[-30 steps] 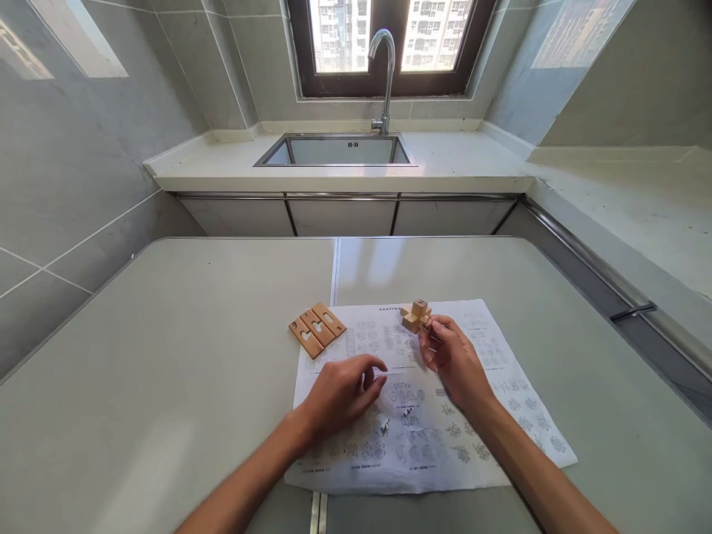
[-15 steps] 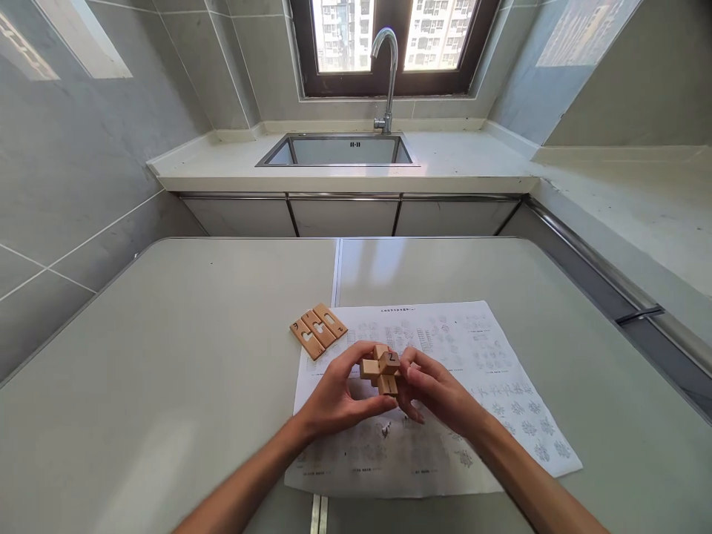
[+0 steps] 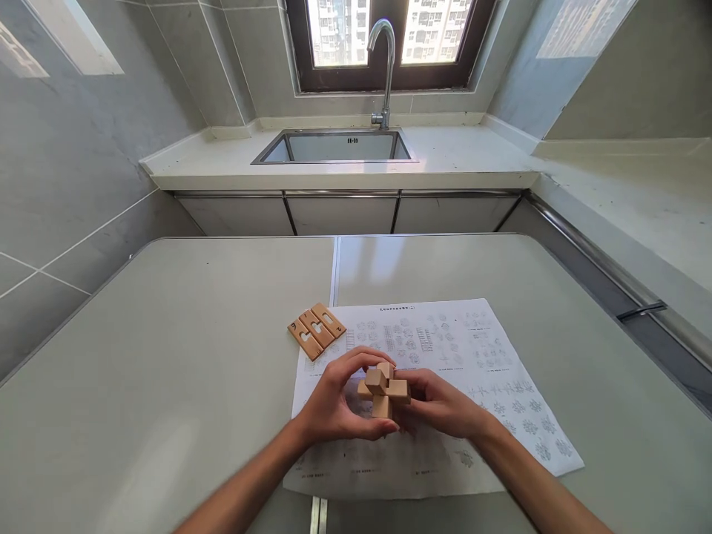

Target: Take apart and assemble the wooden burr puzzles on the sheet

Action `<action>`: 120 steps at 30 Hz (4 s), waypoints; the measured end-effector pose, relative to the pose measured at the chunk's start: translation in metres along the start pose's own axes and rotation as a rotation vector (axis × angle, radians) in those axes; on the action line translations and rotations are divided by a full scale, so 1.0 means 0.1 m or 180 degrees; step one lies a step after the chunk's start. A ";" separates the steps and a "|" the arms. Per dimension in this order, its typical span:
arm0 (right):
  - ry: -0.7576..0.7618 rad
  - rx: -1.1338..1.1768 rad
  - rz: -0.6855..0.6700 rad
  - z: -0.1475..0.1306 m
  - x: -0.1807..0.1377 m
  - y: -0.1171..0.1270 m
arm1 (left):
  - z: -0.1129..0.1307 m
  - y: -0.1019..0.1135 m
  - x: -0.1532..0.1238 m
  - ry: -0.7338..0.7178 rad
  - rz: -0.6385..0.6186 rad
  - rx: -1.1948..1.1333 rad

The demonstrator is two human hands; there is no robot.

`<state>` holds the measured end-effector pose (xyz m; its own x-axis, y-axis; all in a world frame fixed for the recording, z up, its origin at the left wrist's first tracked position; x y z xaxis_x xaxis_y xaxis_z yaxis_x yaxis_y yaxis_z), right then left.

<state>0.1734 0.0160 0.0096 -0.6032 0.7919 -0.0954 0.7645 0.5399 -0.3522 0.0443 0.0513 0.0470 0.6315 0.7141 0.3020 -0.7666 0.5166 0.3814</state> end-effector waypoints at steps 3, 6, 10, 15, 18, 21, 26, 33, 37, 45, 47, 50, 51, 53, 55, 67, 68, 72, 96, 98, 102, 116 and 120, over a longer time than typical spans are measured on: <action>0.0127 -0.0084 0.0150 0.01 0.00 0.00 | 0.01 0.02 0.00 -0.0006 0.0068 0.0024; 0.0251 -0.0243 0.0314 0.00 0.01 0.00 | 0.03 0.04 0.00 -0.0003 0.0154 0.0128; 0.0451 -0.0668 0.0604 -0.05 0.01 0.01 | 0.05 0.07 -0.01 -0.0052 0.0306 0.0343; 0.0779 -0.1115 0.0915 -0.07 0.00 0.03 | 0.04 0.07 -0.03 -0.0169 0.0393 0.0671; 0.1014 -0.1318 0.1210 -0.05 -0.03 0.08 | 0.01 0.05 -0.06 -0.0201 0.0565 0.0785; 0.1178 -0.1506 0.1523 -0.04 -0.05 0.13 | -0.02 0.03 -0.09 -0.0125 0.0725 0.0780; 0.1054 -0.1234 0.1510 0.02 -0.04 0.14 | -0.04 0.00 -0.10 -0.0073 0.0702 0.0634; 0.0845 -0.0918 0.1487 0.07 -0.03 0.17 | -0.05 0.00 -0.07 0.0049 0.0566 0.0505; 0.0627 -0.0257 0.1144 0.07 0.00 0.16 | -0.04 0.05 -0.06 0.0030 0.0631 0.0455; 0.0156 0.1324 0.0226 0.11 0.05 0.03 | -0.01 0.15 -0.02 -0.0077 0.0723 0.0266; 0.0106 0.1158 0.0286 0.10 0.04 0.04 | -0.02 0.16 -0.02 -0.0056 0.0713 0.0209; 0.0047 0.0781 0.0393 0.06 0.01 0.06 | -0.06 0.18 -0.03 0.0101 0.0760 0.0143; 0.0068 0.0567 0.0469 0.05 0.00 0.08 | -0.09 0.19 -0.03 0.0189 0.0778 0.0114; 0.0224 -0.0069 0.0726 0.02 -0.01 0.14 | -0.14 0.21 -0.04 0.0360 0.0811 0.0043; 0.0540 -0.0867 0.1083 -0.02 -0.03 0.22 | -0.17 0.22 -0.05 0.0472 0.0845 -0.0020; 0.1196 -0.3403 0.1071 0.09 0.04 0.07 | -0.18 0.18 -0.04 0.0529 0.0770 0.0056; 0.1194 -0.3486 0.1019 0.10 0.05 0.06 | -0.18 0.17 -0.04 0.0515 0.0759 0.0076; 0.1182 -0.3678 0.0834 0.13 0.06 0.02 | -0.15 0.15 -0.02 0.0469 0.0699 0.0192; 0.0846 -0.1160 0.0666 -0.20 -0.06 0.05 | -0.01 0.08 0.03 0.0222 0.0162 0.0249; 0.0779 -0.0903 0.0597 -0.19 -0.06 0.06 | 0.00 0.09 0.03 0.0207 0.0127 0.0252; 0.0658 -0.0336 0.0423 -0.15 -0.09 0.09 | -0.02 0.17 0.03 0.0185 0.0227 0.0426; 0.1169 -0.3333 0.2161 -0.15 -0.14 0.29 | -0.05 0.25 0.01 -0.0172 0.0153 0.2752; 0.1152 -0.3504 0.2188 -0.14 -0.15 0.31 | -0.12 0.22 0.01 -0.0127 0.0015 0.2967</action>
<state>0.2093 0.0253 0.0135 -0.0642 0.9306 0.3603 0.7725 -0.1822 0.6083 0.0263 0.0690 0.0453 0.6453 0.6896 0.3285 -0.3771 -0.0864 0.9221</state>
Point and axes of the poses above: each hand's wrist, its own x-axis towards the middle knuckle, its own y-axis out of the back of the hand, z = x × y, the point moved 7 cm from there along x, towards the middle knuckle, and after that the axes turned 9 degrees about x, right-handed, at the moved point
